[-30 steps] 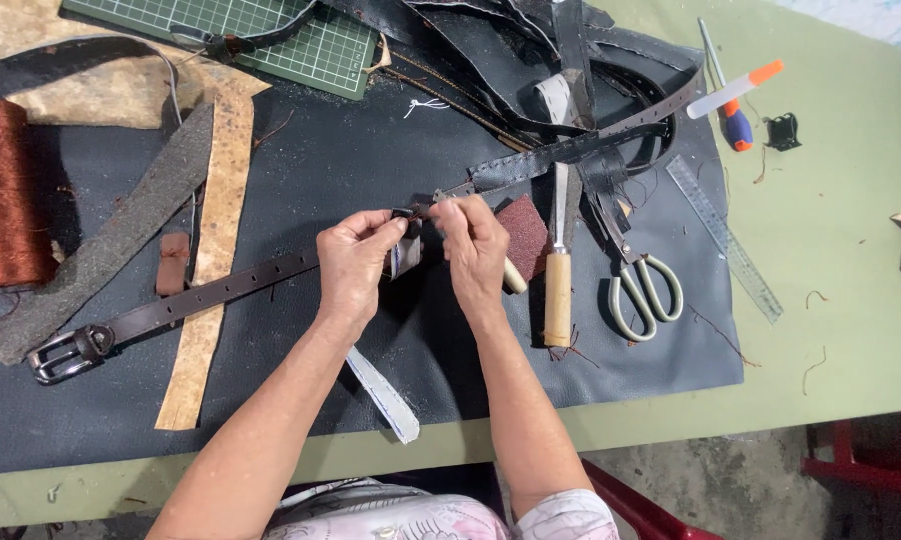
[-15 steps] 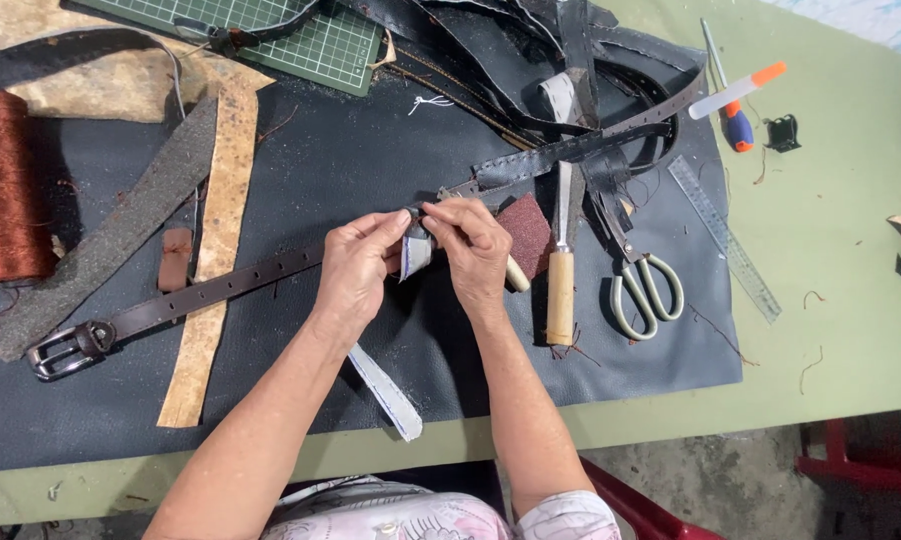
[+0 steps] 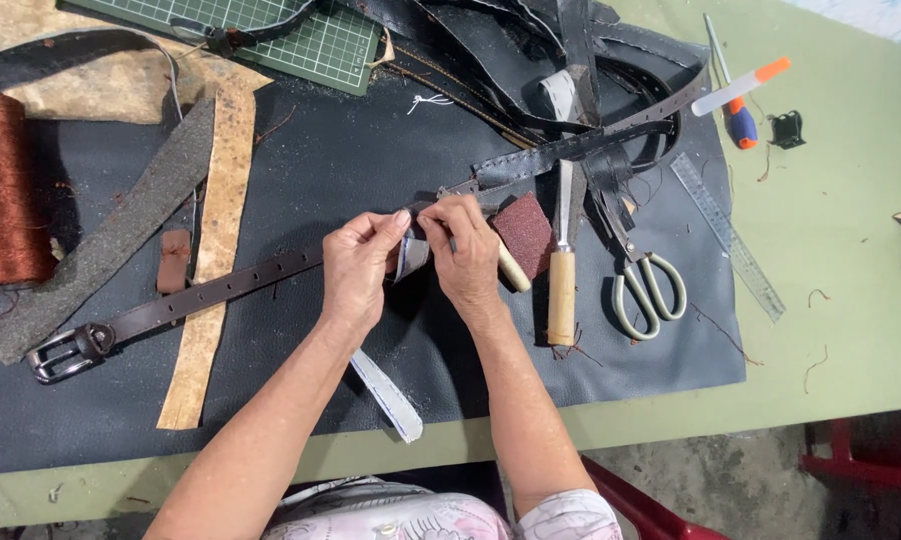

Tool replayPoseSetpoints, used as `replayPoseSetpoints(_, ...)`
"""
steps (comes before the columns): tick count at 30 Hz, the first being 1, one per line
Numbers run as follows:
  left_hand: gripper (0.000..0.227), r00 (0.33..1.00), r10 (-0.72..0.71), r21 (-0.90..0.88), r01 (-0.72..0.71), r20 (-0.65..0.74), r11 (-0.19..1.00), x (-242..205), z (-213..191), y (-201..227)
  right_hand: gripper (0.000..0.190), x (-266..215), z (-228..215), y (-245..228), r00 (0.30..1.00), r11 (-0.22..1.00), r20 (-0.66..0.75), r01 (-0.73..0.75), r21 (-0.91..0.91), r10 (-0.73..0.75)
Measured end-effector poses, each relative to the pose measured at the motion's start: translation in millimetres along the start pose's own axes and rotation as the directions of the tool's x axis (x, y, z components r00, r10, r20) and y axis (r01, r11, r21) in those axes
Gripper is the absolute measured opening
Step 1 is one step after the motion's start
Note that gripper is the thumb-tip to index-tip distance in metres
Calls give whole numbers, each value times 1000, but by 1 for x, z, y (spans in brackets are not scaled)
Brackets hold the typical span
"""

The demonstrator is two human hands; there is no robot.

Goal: Assembling a leather belt by attaching a buckle and leather loop using hand tools

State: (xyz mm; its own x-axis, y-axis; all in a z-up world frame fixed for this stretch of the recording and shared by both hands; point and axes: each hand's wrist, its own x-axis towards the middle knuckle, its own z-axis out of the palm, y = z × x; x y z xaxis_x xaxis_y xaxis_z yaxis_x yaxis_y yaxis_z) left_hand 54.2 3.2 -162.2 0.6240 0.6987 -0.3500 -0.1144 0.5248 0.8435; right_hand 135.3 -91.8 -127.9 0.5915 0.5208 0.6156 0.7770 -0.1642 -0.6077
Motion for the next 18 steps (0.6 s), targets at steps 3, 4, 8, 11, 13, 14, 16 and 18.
replayPoseSetpoints(3,17,999,35,22,-36,18,999,1,2,1,4,0,1,4,998,998,26,50,-40,-49)
replayPoseSetpoints(4,17,999,33,23,-33,21,999,3,1,-1,4,-1,1,4,999,998,24,48,-43,-47)
replayPoseSetpoints(8,10,998,66,65,-65,-16,996,3,-2,1,4,-3,6,0,995,992,-6,94,-82,-95)
replayPoseSetpoints(11,9,996,77,24,-76,-41,997,1,0,1,6,-6,10,0,994,987,-12,109,-120,-111)
replayPoseSetpoints(13,10,995,77,-19,-78,-58,997,0,1,3,6,-6,12,-4,992,982,-8,124,-144,-127)
replayPoseSetpoints(14,10,994,72,-50,-76,-86,996,-1,2,6,8,-5,13,-8,989,978,-4,144,-149,-146)
replayPoseSetpoints(16,10,991,67,-80,-76,-113,994,2,0,9,10,-4,14,-14,986,975,-2,164,-153,-166)
replayPoseSetpoints(18,12,982,132,-90,-145,-132,985,10,-8,7,17,-6,17,-21,980,969,42,198,-150,-194)
